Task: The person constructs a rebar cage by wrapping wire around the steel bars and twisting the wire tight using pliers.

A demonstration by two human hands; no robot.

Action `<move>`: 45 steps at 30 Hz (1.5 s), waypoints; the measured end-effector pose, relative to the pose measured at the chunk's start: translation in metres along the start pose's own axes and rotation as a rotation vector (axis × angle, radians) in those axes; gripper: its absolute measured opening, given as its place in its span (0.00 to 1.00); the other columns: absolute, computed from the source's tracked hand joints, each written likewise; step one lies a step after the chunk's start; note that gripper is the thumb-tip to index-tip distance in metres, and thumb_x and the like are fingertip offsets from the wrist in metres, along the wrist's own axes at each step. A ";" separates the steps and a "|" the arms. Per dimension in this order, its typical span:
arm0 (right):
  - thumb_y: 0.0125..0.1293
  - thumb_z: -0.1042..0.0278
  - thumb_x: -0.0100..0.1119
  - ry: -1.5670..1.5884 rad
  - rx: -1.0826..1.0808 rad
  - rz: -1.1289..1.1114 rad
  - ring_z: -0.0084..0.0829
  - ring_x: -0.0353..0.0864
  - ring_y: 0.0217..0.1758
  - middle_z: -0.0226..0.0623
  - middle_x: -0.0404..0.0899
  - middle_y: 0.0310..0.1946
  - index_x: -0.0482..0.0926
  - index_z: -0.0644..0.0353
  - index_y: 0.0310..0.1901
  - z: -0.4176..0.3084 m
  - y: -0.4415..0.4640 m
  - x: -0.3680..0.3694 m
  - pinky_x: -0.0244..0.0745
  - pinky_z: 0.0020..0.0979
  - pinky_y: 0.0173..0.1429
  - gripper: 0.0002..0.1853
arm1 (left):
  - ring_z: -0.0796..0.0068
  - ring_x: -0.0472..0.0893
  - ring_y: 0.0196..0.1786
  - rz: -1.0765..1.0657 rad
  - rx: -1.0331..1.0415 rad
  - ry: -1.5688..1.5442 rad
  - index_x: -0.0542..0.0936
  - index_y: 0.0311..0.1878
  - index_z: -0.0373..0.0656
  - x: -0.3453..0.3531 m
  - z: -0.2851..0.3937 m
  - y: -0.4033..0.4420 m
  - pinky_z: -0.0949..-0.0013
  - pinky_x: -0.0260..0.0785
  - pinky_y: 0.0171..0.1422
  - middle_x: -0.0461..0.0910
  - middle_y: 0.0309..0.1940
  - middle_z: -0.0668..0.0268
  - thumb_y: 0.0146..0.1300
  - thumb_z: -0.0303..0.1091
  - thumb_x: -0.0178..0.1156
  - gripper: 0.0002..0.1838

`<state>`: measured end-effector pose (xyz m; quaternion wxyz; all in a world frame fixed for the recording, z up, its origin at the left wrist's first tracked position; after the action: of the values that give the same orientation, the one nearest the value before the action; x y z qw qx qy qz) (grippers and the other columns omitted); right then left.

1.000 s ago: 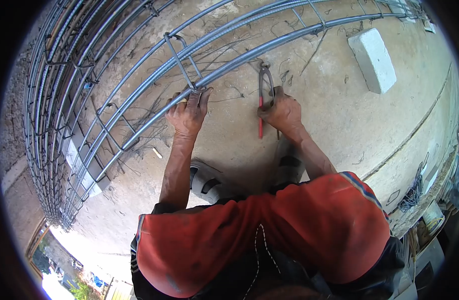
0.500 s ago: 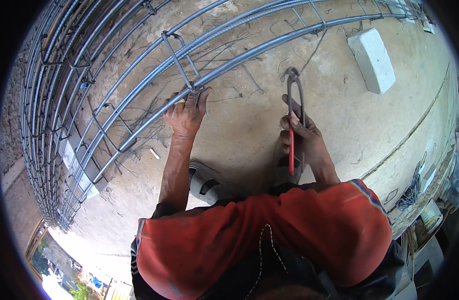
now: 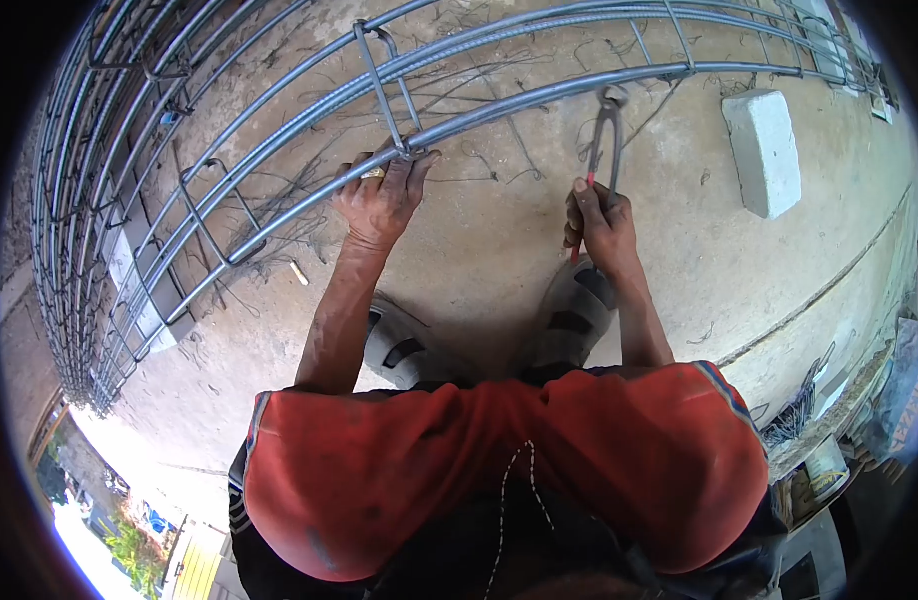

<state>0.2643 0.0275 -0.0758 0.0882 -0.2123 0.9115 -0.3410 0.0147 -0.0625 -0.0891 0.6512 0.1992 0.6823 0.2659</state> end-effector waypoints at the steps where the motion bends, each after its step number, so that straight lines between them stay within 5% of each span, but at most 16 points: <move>1: 0.70 0.57 0.47 0.078 -0.077 0.101 0.22 0.66 0.16 0.28 0.65 0.15 0.70 0.62 0.26 -0.002 -0.007 -0.001 0.66 0.27 0.22 0.18 | 0.74 0.76 0.29 -0.040 -0.025 -0.028 0.81 0.33 0.51 0.002 0.001 -0.003 0.69 0.63 0.32 0.78 0.29 0.73 0.45 0.48 0.72 0.16; 6: 0.72 0.57 0.40 0.454 -1.004 0.350 0.25 0.67 0.16 0.31 0.66 0.14 0.70 0.62 0.27 0.004 -0.006 0.004 0.71 0.28 0.26 0.20 | 0.76 0.75 0.28 0.072 -0.039 -0.019 0.80 0.32 0.53 0.005 -0.002 -0.010 0.69 0.63 0.31 0.77 0.33 0.76 0.46 0.51 0.71 0.16; 8: 0.72 0.58 0.42 -0.121 -0.112 0.087 0.23 0.65 0.15 0.29 0.65 0.14 0.70 0.62 0.25 0.025 0.032 0.001 0.66 0.27 0.23 0.20 | 0.76 0.74 0.27 0.095 -0.019 -0.027 0.80 0.32 0.53 0.012 -0.002 -0.009 0.69 0.63 0.30 0.76 0.33 0.77 0.46 0.52 0.71 0.16; 12: 0.69 0.59 0.49 -0.007 0.024 0.000 0.21 0.65 0.14 0.28 0.67 0.15 0.72 0.62 0.25 0.025 -0.001 -0.013 0.61 0.27 0.19 0.18 | 0.77 0.72 0.25 0.080 -0.038 -0.046 0.80 0.32 0.54 0.008 -0.001 -0.010 0.69 0.61 0.27 0.74 0.30 0.77 0.45 0.52 0.70 0.17; 16: 0.64 0.60 0.56 -0.662 -0.104 -0.114 0.30 0.68 0.14 0.36 0.70 0.13 0.75 0.66 0.33 0.042 -0.015 -0.012 0.65 0.33 0.22 0.14 | 0.76 0.74 0.26 0.086 -0.091 -0.088 0.81 0.34 0.53 0.010 -0.003 -0.008 0.69 0.64 0.29 0.74 0.30 0.76 0.45 0.52 0.70 0.18; 19: 0.61 0.63 0.59 -0.922 -0.558 -0.084 0.35 0.70 0.16 0.42 0.71 0.14 0.75 0.67 0.39 0.041 -0.015 0.020 0.68 0.36 0.25 0.14 | 0.74 0.75 0.27 0.072 -0.140 -0.120 0.82 0.35 0.54 0.009 -0.001 -0.009 0.69 0.66 0.29 0.74 0.30 0.75 0.45 0.52 0.70 0.18; 22: 0.63 0.64 0.58 -0.962 -0.671 -0.171 0.32 0.72 0.17 0.39 0.73 0.16 0.75 0.67 0.45 0.041 -0.008 0.026 0.70 0.34 0.26 0.15 | 0.73 0.76 0.29 0.075 -0.164 -0.121 0.82 0.34 0.54 0.009 0.000 -0.009 0.68 0.67 0.29 0.75 0.31 0.73 0.46 0.52 0.69 0.16; 28: 0.67 0.63 0.52 0.112 0.076 -0.295 0.23 0.74 0.20 0.32 0.74 0.21 0.73 0.67 0.54 -0.003 -0.050 0.047 0.69 0.26 0.24 0.18 | 0.75 0.75 0.26 0.118 -0.188 -0.113 0.81 0.29 0.52 -0.002 0.001 -0.001 0.69 0.66 0.30 0.74 0.24 0.75 0.42 0.50 0.72 0.16; 34: 0.66 0.63 0.52 -0.167 -0.368 -0.160 0.24 0.73 0.16 0.35 0.73 0.18 0.55 0.64 0.66 -0.060 -0.075 0.031 0.73 0.26 0.22 0.30 | 0.71 0.79 0.30 0.083 -0.282 -0.210 0.81 0.31 0.53 0.003 0.007 -0.009 0.69 0.69 0.32 0.80 0.28 0.72 0.43 0.49 0.72 0.16; 36: 0.63 0.68 0.53 0.073 -0.157 -0.310 0.26 0.71 0.12 0.37 0.73 0.18 0.46 0.61 0.69 -0.107 -0.075 0.033 0.70 0.27 0.16 0.37 | 0.69 0.80 0.31 0.097 -0.270 -0.177 0.81 0.31 0.53 0.001 0.005 -0.006 0.68 0.70 0.32 0.79 0.26 0.72 0.43 0.48 0.71 0.15; 38: 0.62 0.70 0.53 -0.011 -0.124 -0.302 0.21 0.70 0.11 0.39 0.76 0.24 0.49 0.59 0.70 -0.145 -0.061 0.047 0.63 0.21 0.10 0.36 | 0.68 0.80 0.31 0.124 -0.276 -0.191 0.82 0.31 0.53 0.000 0.004 -0.005 0.67 0.69 0.31 0.79 0.24 0.72 0.44 0.48 0.71 0.15; 41: 0.63 0.69 0.52 -0.065 0.021 -0.280 0.14 0.66 0.13 0.31 0.73 0.31 0.52 0.57 0.69 -0.167 -0.004 0.062 0.58 0.14 0.11 0.33 | 0.68 0.78 0.30 0.109 -0.316 -0.228 0.82 0.32 0.53 -0.001 0.007 -0.004 0.65 0.68 0.33 0.77 0.23 0.71 0.47 0.47 0.69 0.13; 45: 0.62 0.69 0.54 -0.273 -0.024 -0.378 0.17 0.69 0.17 0.31 0.74 0.29 0.52 0.58 0.69 -0.166 0.020 0.108 0.63 0.18 0.16 0.35 | 0.68 0.78 0.32 0.055 -0.360 -0.257 0.83 0.33 0.54 -0.002 0.009 -0.006 0.63 0.67 0.37 0.77 0.24 0.70 0.48 0.46 0.67 0.11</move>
<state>0.1106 0.0900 0.0344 0.1427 -0.4243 0.8393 -0.3085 0.0240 -0.0675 -0.0911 0.7502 0.1307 0.5297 0.3736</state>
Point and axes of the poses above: each hand's wrist, its own y-axis towards the middle knuckle, its own x-axis out of the palm, z = x × y, the point moved 2 cm from there along y, towards the middle knuckle
